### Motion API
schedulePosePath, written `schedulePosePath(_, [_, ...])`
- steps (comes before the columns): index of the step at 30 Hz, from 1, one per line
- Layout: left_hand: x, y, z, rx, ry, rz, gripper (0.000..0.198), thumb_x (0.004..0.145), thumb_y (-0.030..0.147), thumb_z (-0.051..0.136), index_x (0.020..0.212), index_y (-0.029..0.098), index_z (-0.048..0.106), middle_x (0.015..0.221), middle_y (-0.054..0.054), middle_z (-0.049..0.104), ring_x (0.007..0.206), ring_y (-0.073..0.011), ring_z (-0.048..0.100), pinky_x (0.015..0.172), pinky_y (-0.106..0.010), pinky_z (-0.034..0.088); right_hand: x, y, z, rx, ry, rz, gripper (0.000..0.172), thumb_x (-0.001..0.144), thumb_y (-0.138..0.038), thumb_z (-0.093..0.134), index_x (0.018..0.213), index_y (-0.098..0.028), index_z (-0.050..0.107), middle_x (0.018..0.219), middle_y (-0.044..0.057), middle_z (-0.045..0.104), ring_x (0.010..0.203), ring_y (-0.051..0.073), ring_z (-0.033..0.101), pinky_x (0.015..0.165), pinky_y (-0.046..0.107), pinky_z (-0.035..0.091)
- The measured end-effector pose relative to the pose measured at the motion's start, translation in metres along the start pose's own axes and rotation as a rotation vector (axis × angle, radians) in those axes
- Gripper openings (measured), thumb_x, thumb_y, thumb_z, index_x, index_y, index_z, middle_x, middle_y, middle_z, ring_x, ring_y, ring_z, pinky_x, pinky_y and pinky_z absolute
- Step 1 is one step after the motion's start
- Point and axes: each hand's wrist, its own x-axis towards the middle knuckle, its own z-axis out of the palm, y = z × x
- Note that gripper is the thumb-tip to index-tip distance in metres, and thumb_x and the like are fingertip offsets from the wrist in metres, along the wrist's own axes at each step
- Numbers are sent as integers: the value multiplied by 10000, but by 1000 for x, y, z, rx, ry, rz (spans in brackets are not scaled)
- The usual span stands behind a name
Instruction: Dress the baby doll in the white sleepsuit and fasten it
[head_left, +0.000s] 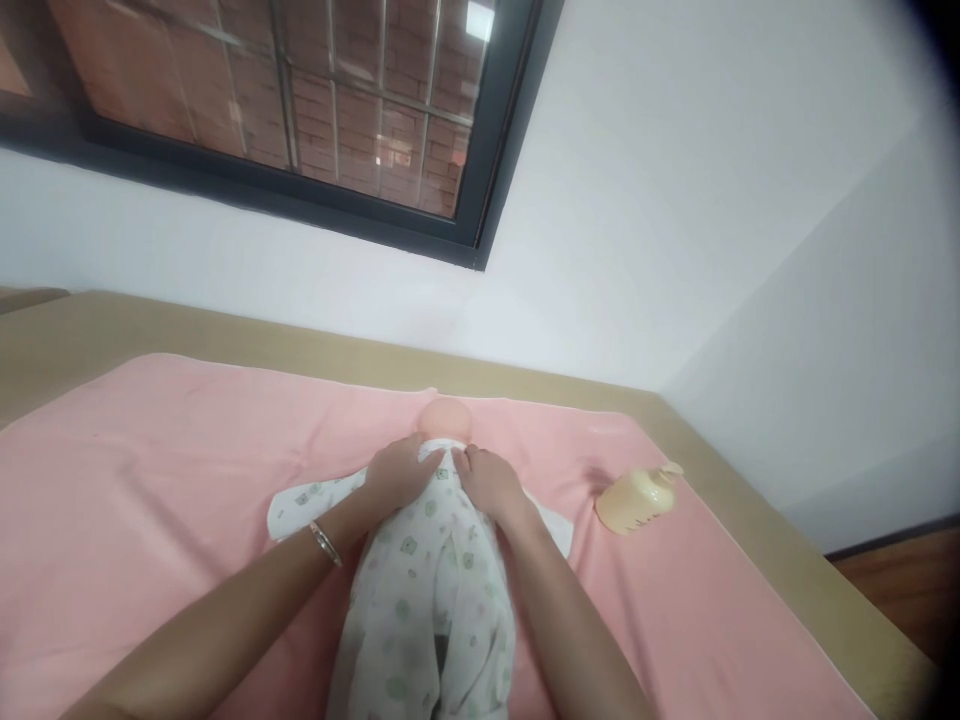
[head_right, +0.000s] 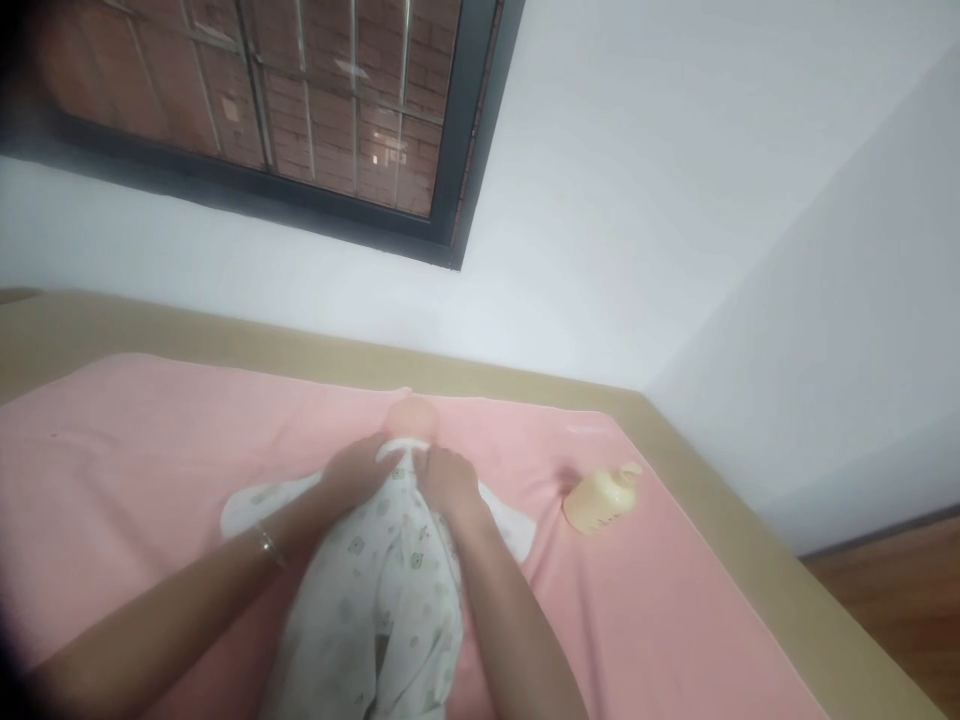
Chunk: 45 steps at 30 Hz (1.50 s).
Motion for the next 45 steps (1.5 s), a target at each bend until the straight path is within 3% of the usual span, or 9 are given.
schedulePosePath(5, [-4,-1,-3,132,-67,77,357,882,430,343,902,172,588,890,-69,637,822,-209,589,741,-325,431,-39,-27,-23,-29,56,-191,564,963,-497,171,1015,-120,586,989,158,614,955,238,557,815,322,381])
schedulePosePath(10, [-31,19,-17,387,-116,289,184,817,192,445,862,133,613,929,-123,615,886,-244,573,799,-368,412,-16,-12,-17,41,-51,-29,721,934,-588,74,1022,-129,623,993,163,637,915,242,591,771,331,408])
schedulePosePath(14, [-34,27,-23,478,-63,252,266,876,217,373,935,124,615,959,-145,613,905,-261,570,810,-415,404,2,4,-11,48,-129,1,799,931,-577,12,977,-108,657,976,184,644,910,257,601,761,340,415])
schedulePosePath(19, [-11,9,-17,329,-169,149,395,927,377,281,894,168,614,886,-87,631,794,-197,588,719,-335,442,-19,-13,-16,-10,21,-94,796,914,-612,34,953,-108,650,929,187,643,876,270,593,752,357,409])
schedulePosePath(23, [-17,16,-10,455,-119,248,260,856,172,363,896,140,619,895,-108,628,831,-234,593,735,-364,440,-16,-17,-11,-28,39,-50,781,914,-609,47,919,-118,655,893,181,648,857,289,601,734,378,413])
schedulePosePath(29, [-28,31,-1,488,-21,183,277,770,62,379,897,85,624,890,-154,630,872,-271,596,758,-387,440,-3,-2,-12,102,-107,-87,816,932,-556,-22,936,-130,673,936,170,658,886,262,613,733,344,420])
schedulePosePath(36, [-9,12,-9,371,-152,136,271,836,277,403,773,170,644,811,-76,653,732,-206,614,652,-314,446,-26,-25,-9,-45,95,-170,717,943,-536,37,948,-153,643,904,149,654,866,268,591,773,374,394])
schedulePosePath(42, [-27,26,-2,507,9,163,248,773,118,433,886,95,653,876,-154,646,858,-274,600,788,-424,404,-4,-11,-5,11,-52,-75,763,935,-557,14,980,-109,630,948,183,644,858,271,604,717,359,413])
schedulePosePath(45, [-27,24,-1,487,48,172,241,752,122,451,874,113,659,888,-143,651,876,-281,593,830,-469,369,-11,-14,-6,0,-23,-90,764,937,-548,6,972,-119,637,925,178,645,857,271,603,722,361,410])
